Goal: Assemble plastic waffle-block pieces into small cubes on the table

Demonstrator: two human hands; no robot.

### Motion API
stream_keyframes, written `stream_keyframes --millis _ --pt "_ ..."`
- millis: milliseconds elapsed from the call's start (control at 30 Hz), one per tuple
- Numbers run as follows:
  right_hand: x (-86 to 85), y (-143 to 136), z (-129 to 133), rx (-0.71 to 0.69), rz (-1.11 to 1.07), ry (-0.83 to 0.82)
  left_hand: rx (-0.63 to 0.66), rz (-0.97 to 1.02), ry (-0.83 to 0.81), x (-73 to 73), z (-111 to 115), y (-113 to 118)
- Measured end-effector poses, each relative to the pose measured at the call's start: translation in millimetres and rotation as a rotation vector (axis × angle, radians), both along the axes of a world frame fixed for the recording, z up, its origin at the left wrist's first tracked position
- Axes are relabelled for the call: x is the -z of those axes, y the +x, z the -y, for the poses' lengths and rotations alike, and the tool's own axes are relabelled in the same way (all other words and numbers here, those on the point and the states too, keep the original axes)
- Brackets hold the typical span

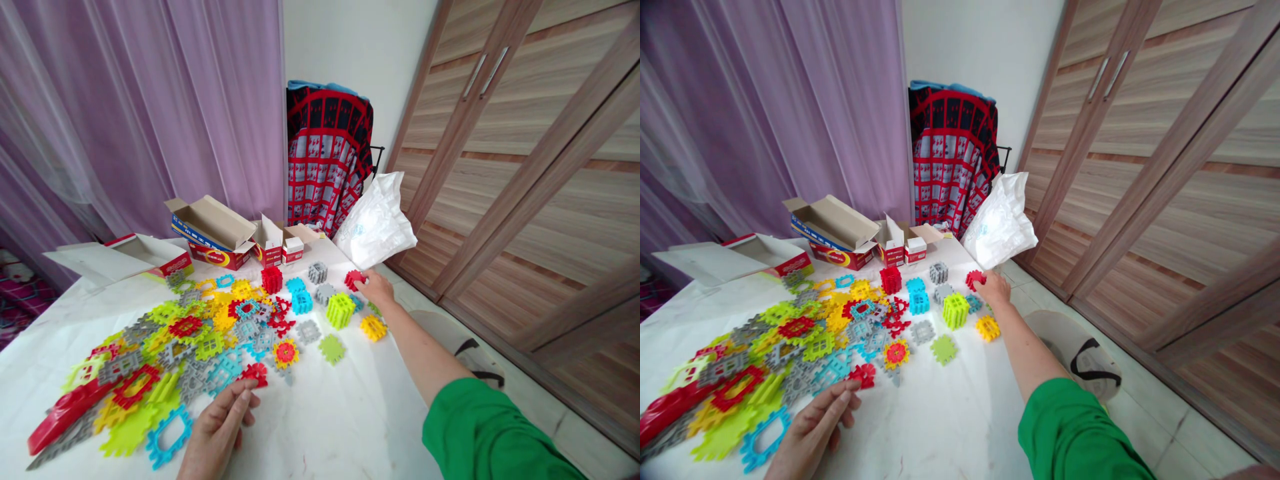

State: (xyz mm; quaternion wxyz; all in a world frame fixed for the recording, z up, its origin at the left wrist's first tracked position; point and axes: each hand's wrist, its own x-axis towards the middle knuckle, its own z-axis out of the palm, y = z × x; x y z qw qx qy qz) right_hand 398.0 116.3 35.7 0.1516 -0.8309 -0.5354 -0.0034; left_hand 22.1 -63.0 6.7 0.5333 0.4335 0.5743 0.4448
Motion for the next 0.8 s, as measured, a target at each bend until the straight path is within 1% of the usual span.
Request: stream_keyframes --millis 200,400,633,800 --pt "3.3 2 0 0.004 -0.006 0.005 0.011 -0.002 -0.007 -3.4 0 1" --pt "2.0 0 1 0.007 -0.009 0.009 0.001 -0.011 -0.015 -6.9 0 1" --pt "-0.2 0 0 0.024 -0.024 -0.010 -0.006 -0.017 -0.007 -1.8 0 1" --pt "-5.9 13 -1 0.076 -0.036 -0.043 -0.002 -0.007 -0.001 -1.0 0 0"
